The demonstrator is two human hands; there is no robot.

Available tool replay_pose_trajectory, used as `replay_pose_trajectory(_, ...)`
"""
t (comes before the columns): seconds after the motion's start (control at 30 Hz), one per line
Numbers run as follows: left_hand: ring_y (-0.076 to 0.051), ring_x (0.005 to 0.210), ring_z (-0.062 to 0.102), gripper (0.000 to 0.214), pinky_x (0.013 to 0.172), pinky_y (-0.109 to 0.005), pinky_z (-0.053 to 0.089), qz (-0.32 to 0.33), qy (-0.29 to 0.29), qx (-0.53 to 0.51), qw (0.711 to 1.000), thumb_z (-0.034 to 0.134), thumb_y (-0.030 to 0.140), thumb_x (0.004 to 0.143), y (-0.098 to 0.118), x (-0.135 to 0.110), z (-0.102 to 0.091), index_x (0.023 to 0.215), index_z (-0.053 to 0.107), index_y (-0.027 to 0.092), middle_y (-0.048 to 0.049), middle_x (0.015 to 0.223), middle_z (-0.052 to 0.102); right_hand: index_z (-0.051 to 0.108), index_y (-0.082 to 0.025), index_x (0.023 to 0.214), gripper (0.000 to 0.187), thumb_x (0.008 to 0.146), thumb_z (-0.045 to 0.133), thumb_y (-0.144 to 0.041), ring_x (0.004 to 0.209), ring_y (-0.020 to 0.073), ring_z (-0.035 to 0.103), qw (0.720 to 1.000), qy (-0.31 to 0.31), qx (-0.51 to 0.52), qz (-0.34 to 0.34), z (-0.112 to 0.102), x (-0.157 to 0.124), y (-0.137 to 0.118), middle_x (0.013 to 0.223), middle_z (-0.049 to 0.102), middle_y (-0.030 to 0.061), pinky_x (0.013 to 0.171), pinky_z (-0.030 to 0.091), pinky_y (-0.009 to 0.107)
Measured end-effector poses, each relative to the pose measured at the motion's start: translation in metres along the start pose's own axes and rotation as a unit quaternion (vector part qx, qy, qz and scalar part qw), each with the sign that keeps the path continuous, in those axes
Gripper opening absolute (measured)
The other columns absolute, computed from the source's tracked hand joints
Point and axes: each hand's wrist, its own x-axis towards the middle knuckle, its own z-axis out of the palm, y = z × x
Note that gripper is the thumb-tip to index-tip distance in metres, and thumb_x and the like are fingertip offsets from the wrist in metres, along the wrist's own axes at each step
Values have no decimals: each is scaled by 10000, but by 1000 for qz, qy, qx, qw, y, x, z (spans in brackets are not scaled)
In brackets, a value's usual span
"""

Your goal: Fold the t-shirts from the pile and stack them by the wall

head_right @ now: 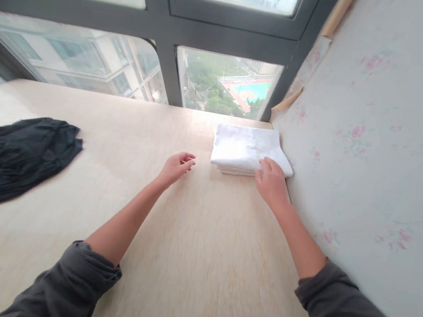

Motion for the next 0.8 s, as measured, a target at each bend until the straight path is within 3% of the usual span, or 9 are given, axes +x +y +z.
replay_pose_trajectory(0.1,-229,1050,642,321,986,-390,486,-26,147,97,984,529,214,844,-37,-27,-69,1130,662,157,-120,1155,686,578,-100,1285,446,962,433,-370,1287,315,495,998,47,45,3,11,-60,-44,1350,564,202,1084,398,517)
replay_pose_trajectory(0.23,-394,1438,259,545,1153,-636,180,-80,327,212,917,513,260,874,-80,-73,-184,1387,473,79,-249,1488,389,553,-158,1329,418,973,433,-340,1313,275,485,992,-22,114,-54,20,-115,-110,1387,555,146,1101,404,487)
replay_pose_trajectory(0.3,-445,1467,139,609,1131,-697,113,-103,347,278,890,573,347,867,-99,-94,-233,1420,459,117,-239,1570,262,560,-164,1332,417,975,434,-339,1351,285,449,991,-43,109,-61,19,-127,-135,1412,544,131,1122,381,496)
replay_pose_trajectory(0.37,-484,1433,214,626,1078,-729,195,-151,293,397,857,550,461,886,-117,-110,-269,1409,489,122,-255,1555,292,589,-153,1308,414,973,437,-343,1378,314,415,994,-53,82,-55,19,-130,-152,1430,531,136,1128,363,515)
replay_pose_trajectory(0.43,-488,1349,366,586,1022,-709,309,-176,245,444,844,530,466,895,-131,-120,-290,1358,552,107,-270,1476,410,616,-147,1284,413,964,452,-350,1395,337,388,995,-64,53,-59,18,-131,-160,1450,515,140,1132,351,527)
replay_pose_trajectory(0.5,-451,1243,495,494,979,-641,403,-168,225,447,849,520,381,896,-138,-126,-296,1293,616,105,-254,1386,511,622,-144,1283,417,961,454,-348,1392,332,394,995,-67,41,-62,19,-131,-162,1453,514,138,1132,356,516)
replay_pose_trajectory(0.6,-369,1151,575,418,968,-514,457,-119,198,458,858,466,281,902,-135,-137,-281,1233,667,123,-195,1319,586,622,-138,1289,429,963,444,-352,1389,325,400,995,-63,36,-64,21,-131,-160,1451,520,136,1134,359,516)
replay_pose_trajectory(0.7,-315,1163,572,411,1008,-437,438,-54,174,460,869,436,274,921,-121,-158,-242,1235,668,146,-142,1307,607,624,-133,1288,434,961,444,-353,1391,327,397,995,-62,39,-64,22,-132,-158,1454,518,139,1135,358,521)
replay_pose_trajectory(0.8,-303,1181,560,392,1021,-432,426,0,153,453,878,478,330,925,-102,-189,-190,1240,659,185,-111,1300,614,625,-135,1290,436,956,457,-360,1395,323,398,995,-65,56,-57,23,-132,-157,1450,523,136,1141,353,518)
